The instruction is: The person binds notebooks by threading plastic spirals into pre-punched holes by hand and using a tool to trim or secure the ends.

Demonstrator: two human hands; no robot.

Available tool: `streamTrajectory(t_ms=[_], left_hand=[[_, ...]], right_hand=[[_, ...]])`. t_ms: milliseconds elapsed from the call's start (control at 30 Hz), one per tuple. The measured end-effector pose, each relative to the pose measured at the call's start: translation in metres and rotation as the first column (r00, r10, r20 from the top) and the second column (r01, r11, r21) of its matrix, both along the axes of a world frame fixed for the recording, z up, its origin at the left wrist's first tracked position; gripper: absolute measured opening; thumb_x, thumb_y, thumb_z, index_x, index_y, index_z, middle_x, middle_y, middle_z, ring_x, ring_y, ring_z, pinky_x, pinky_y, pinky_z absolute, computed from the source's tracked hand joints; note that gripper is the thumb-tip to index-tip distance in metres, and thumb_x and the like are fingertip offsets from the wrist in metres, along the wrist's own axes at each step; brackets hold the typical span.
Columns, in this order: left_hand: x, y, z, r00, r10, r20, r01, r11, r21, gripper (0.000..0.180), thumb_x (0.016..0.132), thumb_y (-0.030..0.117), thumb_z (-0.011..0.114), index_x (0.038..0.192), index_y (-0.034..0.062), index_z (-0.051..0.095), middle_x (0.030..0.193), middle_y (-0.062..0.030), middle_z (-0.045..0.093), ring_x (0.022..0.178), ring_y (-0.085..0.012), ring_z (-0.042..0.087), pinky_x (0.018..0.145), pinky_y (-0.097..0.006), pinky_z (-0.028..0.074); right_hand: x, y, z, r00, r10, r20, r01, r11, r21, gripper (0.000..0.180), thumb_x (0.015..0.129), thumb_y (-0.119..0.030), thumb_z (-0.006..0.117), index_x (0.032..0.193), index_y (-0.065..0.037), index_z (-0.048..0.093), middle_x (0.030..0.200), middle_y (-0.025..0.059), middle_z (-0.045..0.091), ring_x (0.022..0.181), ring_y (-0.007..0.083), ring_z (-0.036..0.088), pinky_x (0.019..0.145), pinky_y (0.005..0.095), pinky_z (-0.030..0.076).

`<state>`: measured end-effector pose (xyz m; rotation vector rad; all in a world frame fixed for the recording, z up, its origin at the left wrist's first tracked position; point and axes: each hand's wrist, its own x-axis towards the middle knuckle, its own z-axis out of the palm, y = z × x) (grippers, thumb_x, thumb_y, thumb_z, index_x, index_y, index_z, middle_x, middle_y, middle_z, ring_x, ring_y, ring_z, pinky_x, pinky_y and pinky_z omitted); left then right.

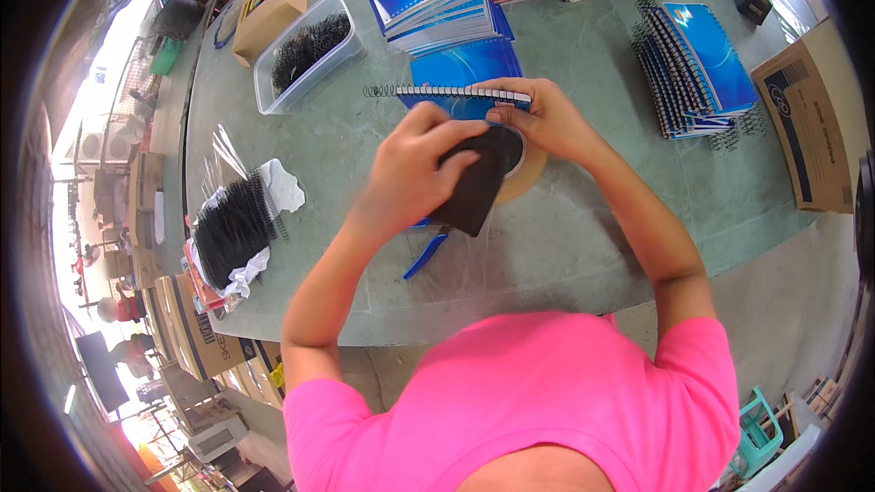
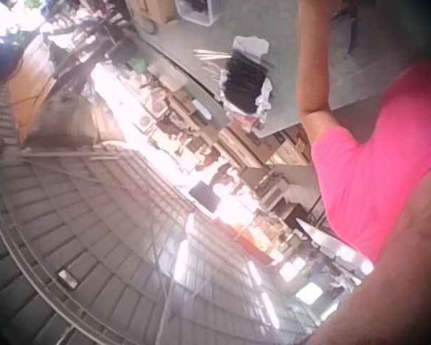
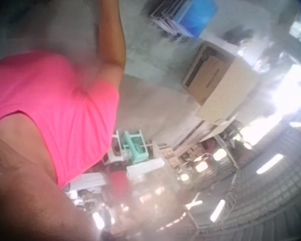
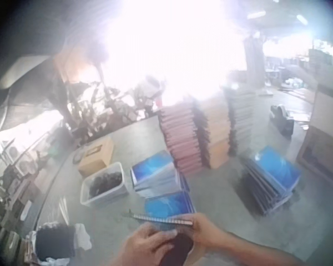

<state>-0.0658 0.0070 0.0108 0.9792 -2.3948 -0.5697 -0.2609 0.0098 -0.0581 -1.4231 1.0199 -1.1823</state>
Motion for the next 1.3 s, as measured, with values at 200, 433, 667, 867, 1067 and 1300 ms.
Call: streamTrajectory(t_ms=[200, 433, 667, 867, 1067, 1300], left_hand=[[0.073, -0.012, -0.031, 0.943, 0.31, 0.121, -0.292, 0.945, -0.145, 0.027, 0.072, 0.01, 0.071, 0.098, 0.0083, 0.068, 0.09, -0.0115, 0.059, 0.083, -0.0265, 0.058, 0.074, -0.034, 0.046], [0.004, -0.006, 0.007, 0.988, 0.153, 0.024, -0.119, 0.85, -0.514, 0.02, 0.077, 0.014, 0.068, 0.095, 0.0076, 0.066, 0.093, -0.0105, 0.06, 0.089, -0.0262, 0.056, 0.077, -0.036, 0.044], [-0.024, -0.025, 0.006, 0.992, 0.029, 0.125, 0.002, 0.97, -0.242, 0.019, 0.079, 0.019, 0.066, 0.091, 0.0047, 0.062, 0.087, -0.0103, 0.061, 0.086, -0.0285, 0.056, 0.075, -0.038, 0.043], [-0.038, -0.026, 0.001, 0.99, -0.141, 0.017, 0.142, 0.986, -0.082, 0.018, 0.078, 0.015, 0.066, 0.09, 0.0027, 0.062, 0.087, -0.012, 0.061, 0.082, -0.03, 0.057, 0.073, -0.038, 0.044], [-0.051, -0.023, -0.007, 0.97, -0.242, 0.033, 0.243, 0.969, -0.045, 0.02, 0.077, 0.013, 0.065, 0.095, 0.0032, 0.062, 0.091, -0.013, 0.062, 0.085, -0.0311, 0.057, 0.077, -0.037, 0.045], [-0.046, -0.025, -0.002, 0.981, -0.192, 0.033, 0.194, 0.979, -0.07, 0.021, 0.078, 0.011, 0.062, 0.097, 0.0045, 0.064, 0.091, -0.0134, 0.064, 0.087, -0.03, 0.058, 0.078, -0.037, 0.046]], right_hand=[[0.003, 0.005, 0.022, 0.998, 0.056, 0.037, -0.056, 0.998, -0.01, 0.029, 0.085, -0.006, 0.06, 0.114, -0.001, 0.059, 0.109, 0.007, 0.062, 0.095, 0.0093, 0.055, 0.081, 0.025, 0.046], [0.008, 0.01, 0.009, 0.971, -0.045, 0.234, 0.048, 0.999, -0.008, 0.025, 0.085, -0.006, 0.062, 0.109, -0.002, 0.063, 0.113, 0.0101, 0.061, 0.095, 0.008, 0.054, 0.078, 0.0229, 0.045], [-0.01, 0.023, -0.004, 0.994, -0.041, 0.103, 0.032, 0.995, 0.091, 0.023, 0.084, -0.01, 0.064, 0.103, 0.002, 0.064, 0.087, -0.0006, 0.065, 0.078, 0.0038, 0.053, 0.066, 0.0213, 0.045], [-0.013, 0.026, -0.005, 0.999, -0.049, -0.007, 0.05, 0.993, 0.103, 0.019, 0.085, -0.01, 0.063, 0.098, 0.003, 0.066, 0.081, 0.0007, 0.065, 0.073, 0.0025, 0.051, 0.064, 0.0218, 0.045], [-0.015, 0.027, -0.005, 0.994, -0.064, -0.091, 0.067, 0.997, 0.025, 0.019, 0.087, -0.008, 0.058, 0.101, 0.003, 0.064, 0.079, 0.0009, 0.065, 0.074, 0.0021, 0.05, 0.064, 0.0225, 0.045], [-0.015, 0.028, 0.005, 0.996, -0.022, -0.09, 0.031, 0.994, 0.105, 0.018, 0.087, -0.006, 0.056, 0.1, 0.004, 0.064, 0.079, -0.0001, 0.063, 0.074, 0.0021, 0.05, 0.064, 0.0227, 0.044]])
